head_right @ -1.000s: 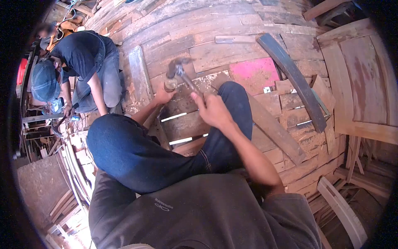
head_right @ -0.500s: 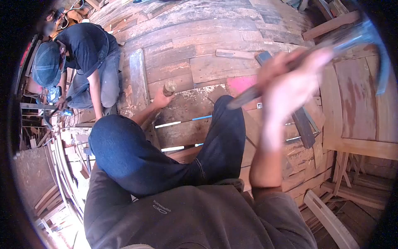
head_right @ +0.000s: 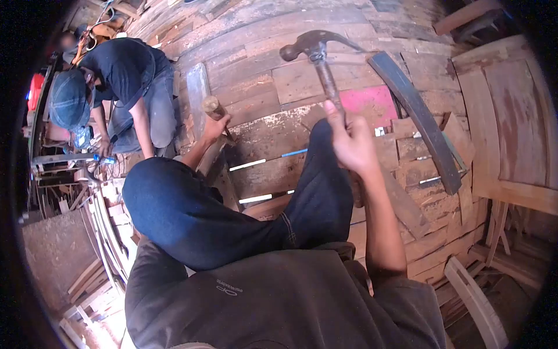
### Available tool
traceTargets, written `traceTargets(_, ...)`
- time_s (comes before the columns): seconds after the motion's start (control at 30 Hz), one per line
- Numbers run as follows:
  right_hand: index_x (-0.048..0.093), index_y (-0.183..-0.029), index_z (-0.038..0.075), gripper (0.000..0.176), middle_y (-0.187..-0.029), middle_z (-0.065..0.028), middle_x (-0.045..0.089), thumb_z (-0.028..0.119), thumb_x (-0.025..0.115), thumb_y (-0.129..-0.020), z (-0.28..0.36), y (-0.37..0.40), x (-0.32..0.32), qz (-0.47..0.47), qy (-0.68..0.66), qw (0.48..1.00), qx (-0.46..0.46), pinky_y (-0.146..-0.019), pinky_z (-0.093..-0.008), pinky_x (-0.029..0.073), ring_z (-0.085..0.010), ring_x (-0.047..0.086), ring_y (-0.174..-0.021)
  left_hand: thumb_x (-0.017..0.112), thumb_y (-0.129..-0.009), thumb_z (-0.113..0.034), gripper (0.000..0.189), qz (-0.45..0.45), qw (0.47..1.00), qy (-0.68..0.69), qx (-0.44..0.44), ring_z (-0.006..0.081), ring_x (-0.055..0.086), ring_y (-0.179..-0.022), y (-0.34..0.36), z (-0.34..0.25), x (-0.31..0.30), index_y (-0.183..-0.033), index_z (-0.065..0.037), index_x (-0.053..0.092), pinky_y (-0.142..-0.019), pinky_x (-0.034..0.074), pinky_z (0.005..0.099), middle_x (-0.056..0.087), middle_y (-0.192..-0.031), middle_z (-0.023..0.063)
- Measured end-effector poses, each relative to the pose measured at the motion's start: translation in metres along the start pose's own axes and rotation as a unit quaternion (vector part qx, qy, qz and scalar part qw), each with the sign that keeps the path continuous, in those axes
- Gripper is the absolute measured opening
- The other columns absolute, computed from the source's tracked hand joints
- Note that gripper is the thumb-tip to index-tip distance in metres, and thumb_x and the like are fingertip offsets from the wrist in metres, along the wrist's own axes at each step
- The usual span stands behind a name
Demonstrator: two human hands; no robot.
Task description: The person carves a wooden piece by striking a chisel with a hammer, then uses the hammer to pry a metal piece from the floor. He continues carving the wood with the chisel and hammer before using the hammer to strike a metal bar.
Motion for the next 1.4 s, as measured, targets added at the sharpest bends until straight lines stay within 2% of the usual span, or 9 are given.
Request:
traceTargets(0.07, 0.039, -0.06, 0.011, 0.054, -0.045, 0.0028, 0.035, 0.052, 0.048, -0.095, -0.005, 0.003, -0.013, -0.018, -0.01, 1.0, 0.017, -0.028, -0.0252, 0.022, -0.0075, 0.031, -0.031, 0.07, -0.076, -0.006, 0.016, -0.018, 0.999, 0.037, -0.008, 0.011, 0.053, -0.062, 0.002, -0.008, -0.003, -0.083, -0.005, 0.056, -0.055, 0.043, 0.0287, 0.057, -0.072, 0.0008)
traceTargets(0.1, 0.039, -0.061, 0.011, 0.053, -0.046, 0.0029, 0.036, 0.051, 0.05, -0.094, -0.015, 0.002, -0.018, -0.029, -0.011, 0.999, 0.026, -0.028, -0.025, 0.022, -0.0069, 0.03, -0.031, 0.068, -0.079, -0.007, 0.014, -0.04, 0.999, 0.02, 0.02, 0.0099, 0.051, -0.056, 0.007, -0.03, -0.002, -0.071, -0.005, 0.057, -0.051, 0.04, 0.0265, 0.056, -0.064, -0.0004)
traceTargets(0.23, 0.042, -0.066, 0.01, 0.049, -0.047, 0.0033, 0.034, 0.049, 0.05, -0.095, -0.028, 0.005, -0.022, -0.022, -0.03, 0.998, 0.057, -0.028, -0.0242, 0.022, -0.0067, 0.03, -0.032, 0.069, -0.077, -0.009, 0.022, -0.042, 0.998, 0.045, 0.021, 0.0087, 0.049, -0.053, -0.003, -0.042, -0.004, -0.061, -0.007, 0.053, -0.05, 0.038, 0.0266, 0.053, -0.057, -0.0013)
traceTargets(0.43, 0.044, -0.067, 0.009, 0.049, -0.048, 0.0032, 0.034, 0.05, 0.048, -0.095, -0.037, 0.003, -0.023, -0.009, 0.011, 0.996, 0.083, -0.029, -0.0244, 0.023, -0.0069, 0.031, -0.033, 0.071, -0.076, -0.009, 0.02, -0.029, 0.999, 0.012, 0.01, 0.0083, 0.049, -0.052, -0.003, -0.032, 0.006, -0.065, -0.008, 0.054, -0.047, 0.037, 0.0257, 0.053, -0.058, -0.0016)
traceTargets(0.83, 0.05, -0.072, 0.006, 0.049, -0.049, 0.0059, 0.034, 0.048, 0.048, -0.096, -0.036, 0.005, -0.006, 0.028, 0.042, 0.994, 0.101, -0.032, -0.0258, 0.025, -0.0065, 0.035, -0.035, 0.068, -0.078, -0.002, 0.019, -0.049, 0.987, 0.152, -0.013, 0.0095, 0.048, -0.05, -0.004, -0.035, 0.02, -0.068, -0.006, 0.052, -0.047, 0.036, 0.0257, 0.052, -0.059, -0.0003)
traceTargets(0.93, 0.051, -0.073, 0.005, 0.049, -0.048, 0.006, 0.034, 0.048, 0.048, -0.096, -0.035, 0.006, -0.006, 0.032, 0.048, 0.993, 0.106, -0.032, -0.0258, 0.025, -0.0064, 0.035, -0.035, 0.068, -0.077, -0.001, 0.018, -0.031, 0.994, 0.101, -0.039, 0.0098, 0.047, -0.05, 0.01, -0.027, 0.027, -0.07, -0.005, 0.052, -0.046, 0.036, 0.0261, 0.051, -0.06, 0.0004)
traceTargets(1.1, 0.052, -0.073, 0.005, 0.049, -0.048, 0.0066, 0.033, 0.048, 0.048, -0.096, -0.043, 0.008, -0.004, 0.048, 0.043, 0.992, 0.112, -0.032, -0.0256, 0.025, -0.006, 0.034, -0.035, 0.063, -0.078, 0.002, 0.014, -0.068, 0.975, 0.208, -0.021, 0.0105, 0.045, -0.051, 0.024, -0.025, 0.03, -0.075, -0.004, 0.051, -0.048, 0.037, 0.0267, 0.049, -0.062, 0.0003)
traceTargets(1.27, 0.052, -0.072, 0.005, 0.05, -0.049, 0.0072, 0.032, 0.049, 0.048, -0.096, -0.051, 0.006, -0.008, 0.044, 0.086, 0.992, 0.082, -0.033, -0.0249, 0.025, -0.0052, 0.034, -0.036, 0.06, -0.078, 0.007, 0.019, 0.008, 0.96, 0.277, 0.027, 0.0097, 0.044, -0.058, 0.047, -0.008, 0.035, -0.072, -0.006, 0.048, -0.054, 0.036, 0.0247, 0.045, -0.063, -0.0007)
traceTargets(1.4, 0.047, -0.069, 0.009, 0.047, -0.048, 0.0035, 0.036, 0.046, 0.049, -0.096, -0.055, -0.002, -0.006, 0.06, 0.096, 0.988, 0.106, -0.03, -0.0241, 0.023, -0.0063, 0.034, -0.033, 0.06, -0.081, 0.002, 0.017, 0.007, 0.986, 0.157, 0.047, 0.0099, 0.044, -0.063, 0.058, -0.012, 0.034, -0.076, -0.007, 0.047, -0.058, 0.036, 0.025, 0.045, -0.068, -0.0001)
Point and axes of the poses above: each hand's wrist, its own y-axis away from the middle knuckle, its own x-axis out of the palm, z = x × y, the point moved 2 cm from there along -y, towards the middle knuckle
